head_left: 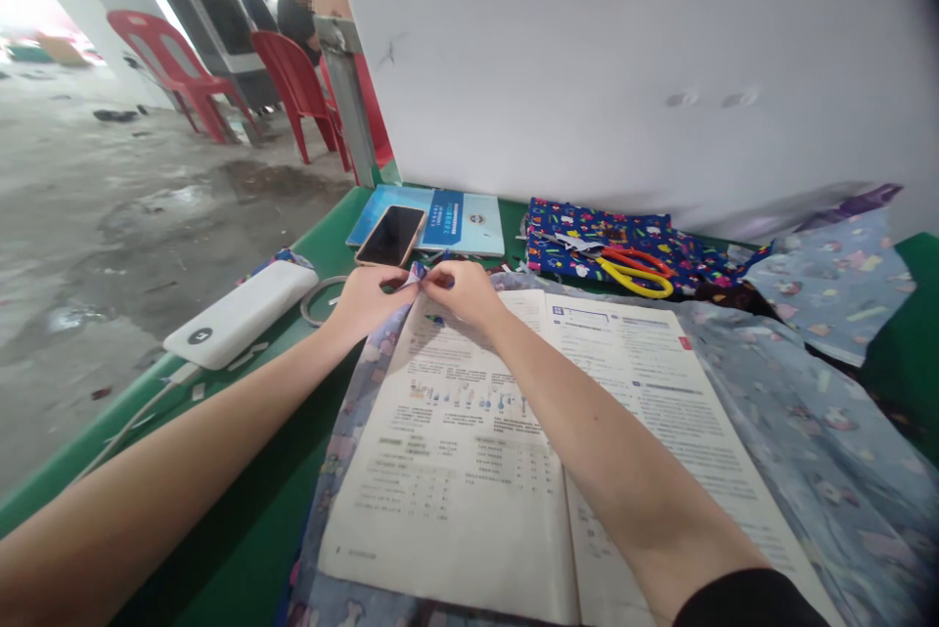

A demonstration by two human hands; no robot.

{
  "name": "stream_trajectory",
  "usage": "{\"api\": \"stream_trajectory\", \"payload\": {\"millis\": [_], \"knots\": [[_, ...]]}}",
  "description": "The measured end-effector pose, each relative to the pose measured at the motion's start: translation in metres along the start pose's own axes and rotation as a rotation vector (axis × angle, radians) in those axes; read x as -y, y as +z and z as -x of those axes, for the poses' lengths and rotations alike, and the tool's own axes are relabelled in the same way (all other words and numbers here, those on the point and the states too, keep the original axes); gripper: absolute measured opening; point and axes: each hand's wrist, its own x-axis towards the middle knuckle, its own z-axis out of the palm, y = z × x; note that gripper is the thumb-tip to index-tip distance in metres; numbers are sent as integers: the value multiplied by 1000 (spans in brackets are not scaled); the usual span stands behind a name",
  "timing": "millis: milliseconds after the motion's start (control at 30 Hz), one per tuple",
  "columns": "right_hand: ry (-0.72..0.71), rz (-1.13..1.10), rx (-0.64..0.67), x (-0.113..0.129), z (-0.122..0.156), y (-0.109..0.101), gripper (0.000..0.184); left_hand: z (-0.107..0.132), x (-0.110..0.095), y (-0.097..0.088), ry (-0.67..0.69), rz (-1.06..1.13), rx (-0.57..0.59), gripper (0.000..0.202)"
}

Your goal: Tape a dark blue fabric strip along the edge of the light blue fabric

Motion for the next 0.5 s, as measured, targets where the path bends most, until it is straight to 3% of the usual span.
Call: {"api": "stream_trajectory", "payload": {"millis": [500], "knots": [[-111, 68, -4, 1, -1, 2, 14, 0, 3, 0, -38, 39, 8, 27]]}}
